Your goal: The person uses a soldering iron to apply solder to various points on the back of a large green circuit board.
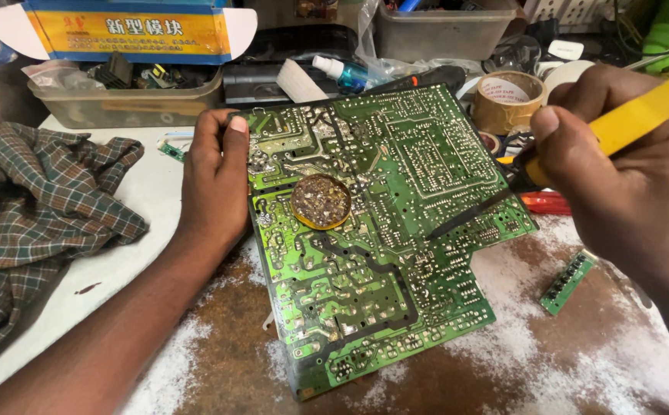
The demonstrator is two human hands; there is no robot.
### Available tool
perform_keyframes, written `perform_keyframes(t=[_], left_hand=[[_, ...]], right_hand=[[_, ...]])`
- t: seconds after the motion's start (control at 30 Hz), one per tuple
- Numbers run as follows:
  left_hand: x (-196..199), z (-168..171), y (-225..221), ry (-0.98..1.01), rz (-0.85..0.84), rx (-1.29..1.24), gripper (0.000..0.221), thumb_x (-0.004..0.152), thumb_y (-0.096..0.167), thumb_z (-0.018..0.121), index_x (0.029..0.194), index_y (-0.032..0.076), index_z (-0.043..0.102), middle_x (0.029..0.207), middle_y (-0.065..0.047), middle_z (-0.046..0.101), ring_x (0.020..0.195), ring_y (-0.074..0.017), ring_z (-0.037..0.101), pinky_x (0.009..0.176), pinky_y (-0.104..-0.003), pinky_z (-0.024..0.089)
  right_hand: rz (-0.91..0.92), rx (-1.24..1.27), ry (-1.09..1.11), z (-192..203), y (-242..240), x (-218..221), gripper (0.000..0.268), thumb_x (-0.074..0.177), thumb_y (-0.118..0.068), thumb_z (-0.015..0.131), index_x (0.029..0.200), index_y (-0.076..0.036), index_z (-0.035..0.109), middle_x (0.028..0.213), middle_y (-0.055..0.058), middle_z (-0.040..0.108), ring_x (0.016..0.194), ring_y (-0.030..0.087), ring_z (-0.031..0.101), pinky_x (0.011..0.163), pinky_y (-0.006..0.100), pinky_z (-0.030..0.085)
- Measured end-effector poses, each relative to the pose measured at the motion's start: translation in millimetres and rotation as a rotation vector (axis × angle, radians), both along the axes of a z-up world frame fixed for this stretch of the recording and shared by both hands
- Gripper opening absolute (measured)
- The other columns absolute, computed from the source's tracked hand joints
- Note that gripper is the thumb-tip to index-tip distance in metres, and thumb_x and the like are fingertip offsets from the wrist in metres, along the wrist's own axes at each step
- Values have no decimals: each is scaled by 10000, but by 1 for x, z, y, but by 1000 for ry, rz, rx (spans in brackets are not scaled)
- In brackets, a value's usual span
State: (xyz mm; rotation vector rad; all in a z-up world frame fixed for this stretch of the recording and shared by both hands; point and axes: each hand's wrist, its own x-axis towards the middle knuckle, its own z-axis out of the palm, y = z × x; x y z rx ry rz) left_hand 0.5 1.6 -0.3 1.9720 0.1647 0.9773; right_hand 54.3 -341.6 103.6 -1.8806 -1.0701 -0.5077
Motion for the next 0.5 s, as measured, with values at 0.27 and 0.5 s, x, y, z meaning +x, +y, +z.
perform_keyframes(t=[0.27, 0.5], left_hand=[[-2, -10, 3, -37, -19, 7, 250, 1146, 289, 474, 1129, 49, 542, 915, -43, 585, 870, -138, 535, 814, -338, 473], [2, -7, 5, -50, -27, 22, 244, 1158, 284, 466, 1123, 53, 536, 943, -26, 586, 902, -115, 532, 830, -320, 473]], right_hand=[[-7, -1, -24, -9, -7, 15, 351, 1153, -207, 619, 847, -66, 521, 726, 18, 583, 623, 56, 535, 594, 229, 427], [-18, -24, -50, -9, -12, 16, 363, 1189, -183, 625, 870, -51, 513, 736, 26, 595, 620, 59, 532, 585, 226, 419]])
